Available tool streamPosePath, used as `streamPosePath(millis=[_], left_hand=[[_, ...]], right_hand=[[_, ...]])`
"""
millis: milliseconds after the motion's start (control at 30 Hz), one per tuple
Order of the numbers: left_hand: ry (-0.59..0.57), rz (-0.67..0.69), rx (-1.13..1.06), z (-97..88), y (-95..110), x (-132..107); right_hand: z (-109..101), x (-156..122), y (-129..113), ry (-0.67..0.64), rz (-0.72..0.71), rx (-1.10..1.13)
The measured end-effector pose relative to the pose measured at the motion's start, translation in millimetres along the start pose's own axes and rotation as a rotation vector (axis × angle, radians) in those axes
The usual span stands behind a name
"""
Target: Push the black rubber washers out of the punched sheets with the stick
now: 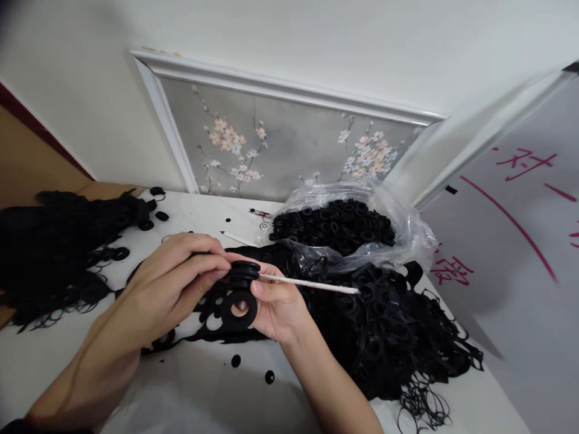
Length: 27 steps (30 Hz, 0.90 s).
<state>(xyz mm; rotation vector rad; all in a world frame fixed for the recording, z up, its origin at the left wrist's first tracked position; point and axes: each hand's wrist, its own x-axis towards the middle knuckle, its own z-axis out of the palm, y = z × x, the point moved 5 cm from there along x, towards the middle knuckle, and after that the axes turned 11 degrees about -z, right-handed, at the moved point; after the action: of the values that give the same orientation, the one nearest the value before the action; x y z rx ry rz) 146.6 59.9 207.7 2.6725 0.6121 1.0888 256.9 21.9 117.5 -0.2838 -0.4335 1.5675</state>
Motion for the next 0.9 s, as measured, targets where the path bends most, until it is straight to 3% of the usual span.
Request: streamPosePath(millis=[200, 400, 667, 900], left_hand=[[-0.049, -0.015, -0.022, 9.6, -8.5, 1.5], [0.054, 0.002, -0.017, 18.4, -2.6, 0.9], [0.263, -0.175, -0.24, -5.1, -17.5, -5.1], [0.276, -0.027, -0.248, -13.9, -0.9, -9.2]], right_hand=[[-4.9, 1.3, 3.0, 0.031, 0.003, 0.085], [-2.7, 0.8, 3.9, 0.023, 0.002, 0.106], [5.8, -7.0, -0.5, -0.002, 0.064, 0.09], [11.8, -10.6, -5.0, -0.041, 0.03, 0.054]])
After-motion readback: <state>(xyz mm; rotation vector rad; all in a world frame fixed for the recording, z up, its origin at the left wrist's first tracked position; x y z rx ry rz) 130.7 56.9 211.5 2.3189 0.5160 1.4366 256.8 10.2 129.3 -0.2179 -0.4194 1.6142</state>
